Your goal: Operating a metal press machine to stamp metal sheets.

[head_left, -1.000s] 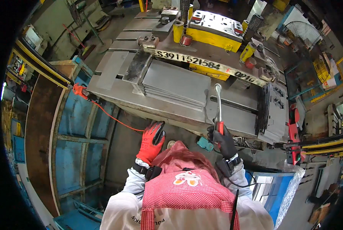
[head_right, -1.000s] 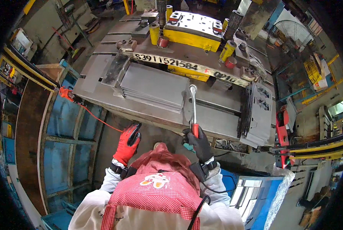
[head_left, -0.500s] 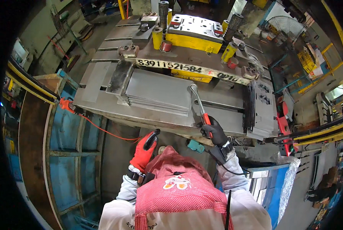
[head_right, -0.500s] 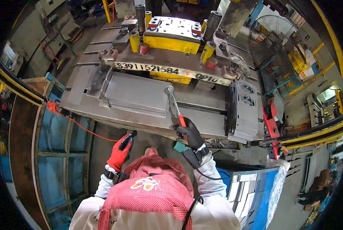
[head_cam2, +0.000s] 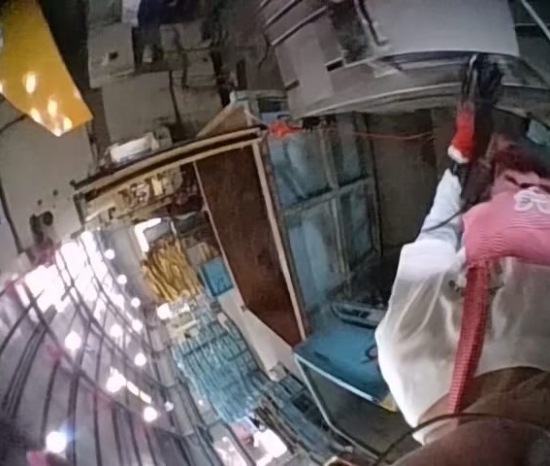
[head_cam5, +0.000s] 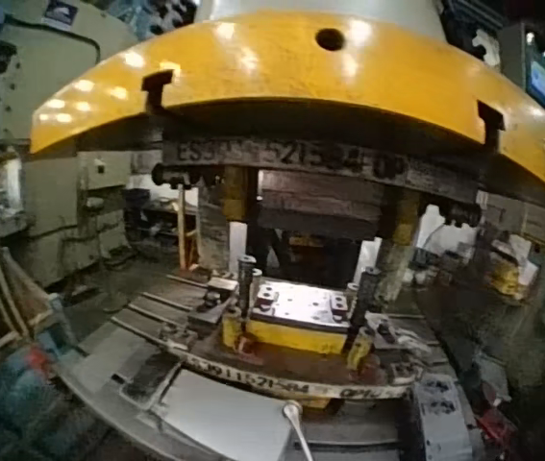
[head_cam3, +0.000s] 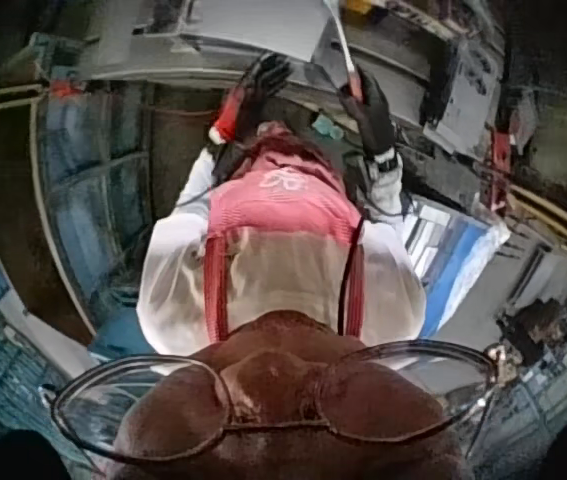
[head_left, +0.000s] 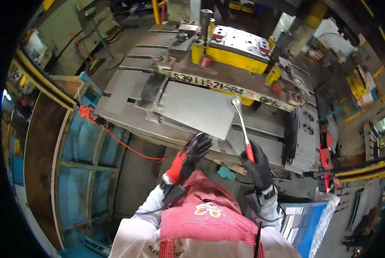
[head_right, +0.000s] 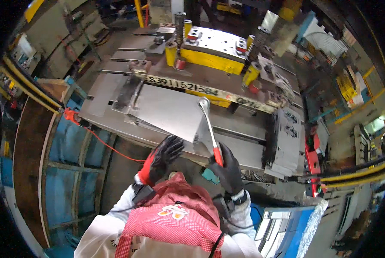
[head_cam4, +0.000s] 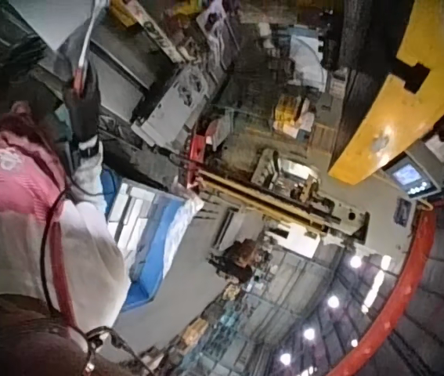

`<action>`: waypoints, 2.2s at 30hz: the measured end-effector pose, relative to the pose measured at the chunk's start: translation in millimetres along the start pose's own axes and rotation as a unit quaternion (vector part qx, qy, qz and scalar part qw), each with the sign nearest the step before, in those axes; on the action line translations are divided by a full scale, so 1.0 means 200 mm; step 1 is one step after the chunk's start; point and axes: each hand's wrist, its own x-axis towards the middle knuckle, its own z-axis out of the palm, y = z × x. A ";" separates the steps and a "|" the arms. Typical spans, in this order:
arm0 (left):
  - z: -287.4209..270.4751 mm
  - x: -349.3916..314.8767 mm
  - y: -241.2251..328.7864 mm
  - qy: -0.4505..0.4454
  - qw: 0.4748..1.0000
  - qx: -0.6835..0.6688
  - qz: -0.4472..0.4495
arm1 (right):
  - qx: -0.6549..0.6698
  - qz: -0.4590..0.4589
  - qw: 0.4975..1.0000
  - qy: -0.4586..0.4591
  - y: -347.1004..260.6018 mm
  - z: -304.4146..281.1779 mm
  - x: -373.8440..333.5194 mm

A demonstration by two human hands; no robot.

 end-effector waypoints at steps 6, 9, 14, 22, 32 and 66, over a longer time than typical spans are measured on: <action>-0.07 0.12 -0.14 0.053 0.955 0.289 0.031 | -0.089 -0.022 0.996 0.021 0.15 0.01 -0.22; -0.11 0.03 -0.06 0.014 0.751 0.655 0.075 | 0.029 0.138 0.987 -0.074 0.30 -0.03 -0.29; 0.14 -0.01 0.20 0.180 0.951 0.230 -0.102 | 0.098 0.154 0.972 -0.148 0.48 -0.09 -0.47; 0.14 0.74 0.42 -0.205 0.768 0.534 0.287 | 0.200 0.057 0.976 -0.067 0.24 -0.07 -0.40; 0.06 1.50 0.29 -0.171 0.855 0.429 0.236 | 0.172 -0.024 0.984 0.032 -0.08 -0.20 0.06; 0.34 1.27 0.14 0.002 0.999 -0.020 -0.047 | 0.235 -0.004 0.970 -0.052 -0.15 -0.30 0.23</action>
